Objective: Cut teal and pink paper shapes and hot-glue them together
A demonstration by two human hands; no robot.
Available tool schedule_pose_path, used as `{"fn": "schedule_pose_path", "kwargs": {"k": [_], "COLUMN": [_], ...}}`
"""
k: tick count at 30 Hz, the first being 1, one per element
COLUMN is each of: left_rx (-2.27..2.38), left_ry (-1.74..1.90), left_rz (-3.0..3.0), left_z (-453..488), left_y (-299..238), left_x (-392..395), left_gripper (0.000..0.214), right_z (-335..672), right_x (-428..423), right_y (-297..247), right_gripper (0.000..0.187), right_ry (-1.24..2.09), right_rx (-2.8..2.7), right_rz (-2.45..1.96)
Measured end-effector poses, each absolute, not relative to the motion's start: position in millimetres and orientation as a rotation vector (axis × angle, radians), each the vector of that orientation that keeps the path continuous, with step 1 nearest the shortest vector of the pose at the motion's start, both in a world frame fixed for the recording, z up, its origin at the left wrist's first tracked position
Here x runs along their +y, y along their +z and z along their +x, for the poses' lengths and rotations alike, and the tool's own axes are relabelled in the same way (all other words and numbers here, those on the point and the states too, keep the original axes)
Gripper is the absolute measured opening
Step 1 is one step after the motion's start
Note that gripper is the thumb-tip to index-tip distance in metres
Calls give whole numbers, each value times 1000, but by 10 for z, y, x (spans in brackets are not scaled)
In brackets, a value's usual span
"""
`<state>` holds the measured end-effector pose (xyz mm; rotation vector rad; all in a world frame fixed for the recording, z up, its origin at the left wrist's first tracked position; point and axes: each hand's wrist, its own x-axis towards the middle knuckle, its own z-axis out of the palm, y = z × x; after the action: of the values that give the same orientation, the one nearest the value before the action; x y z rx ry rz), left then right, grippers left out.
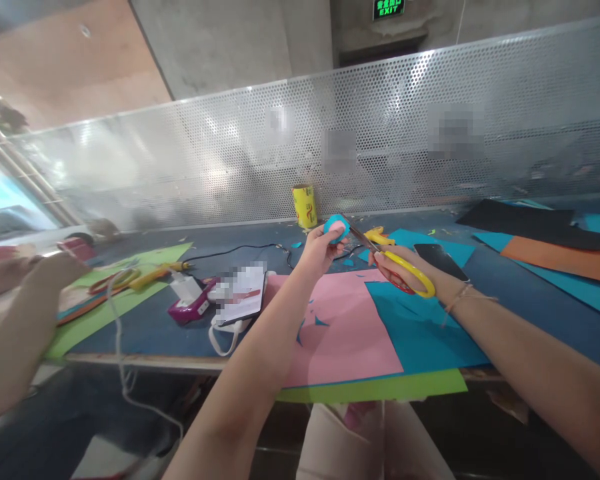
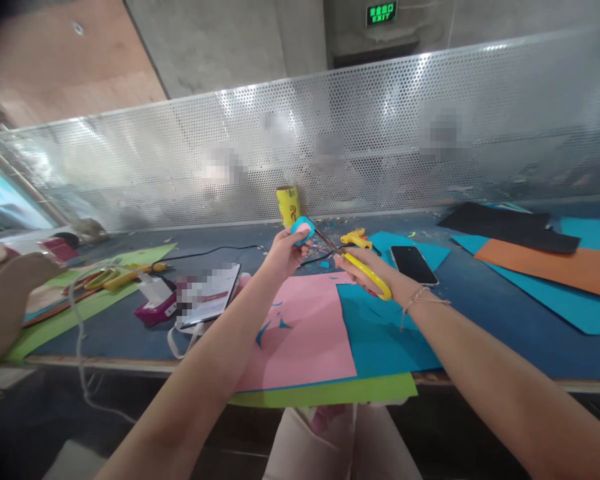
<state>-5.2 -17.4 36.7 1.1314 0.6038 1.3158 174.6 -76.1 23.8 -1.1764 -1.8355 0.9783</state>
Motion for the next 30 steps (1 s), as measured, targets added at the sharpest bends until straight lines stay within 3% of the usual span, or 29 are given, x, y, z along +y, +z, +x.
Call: {"fn": "schedule_pose_path", "kwargs": {"k": [30], "left_rx": [594], "left_ry": [1317], "left_rz": [1111], "left_z": [-25], "left_y": [372], "left_x": [-203], "left_gripper": [21], "right_z": [1747], "right_x": [-794], "right_y": [285], "right_gripper": [44], "right_ry": [939], "right_rx": [-1842], "right_rz": [-1212]}}
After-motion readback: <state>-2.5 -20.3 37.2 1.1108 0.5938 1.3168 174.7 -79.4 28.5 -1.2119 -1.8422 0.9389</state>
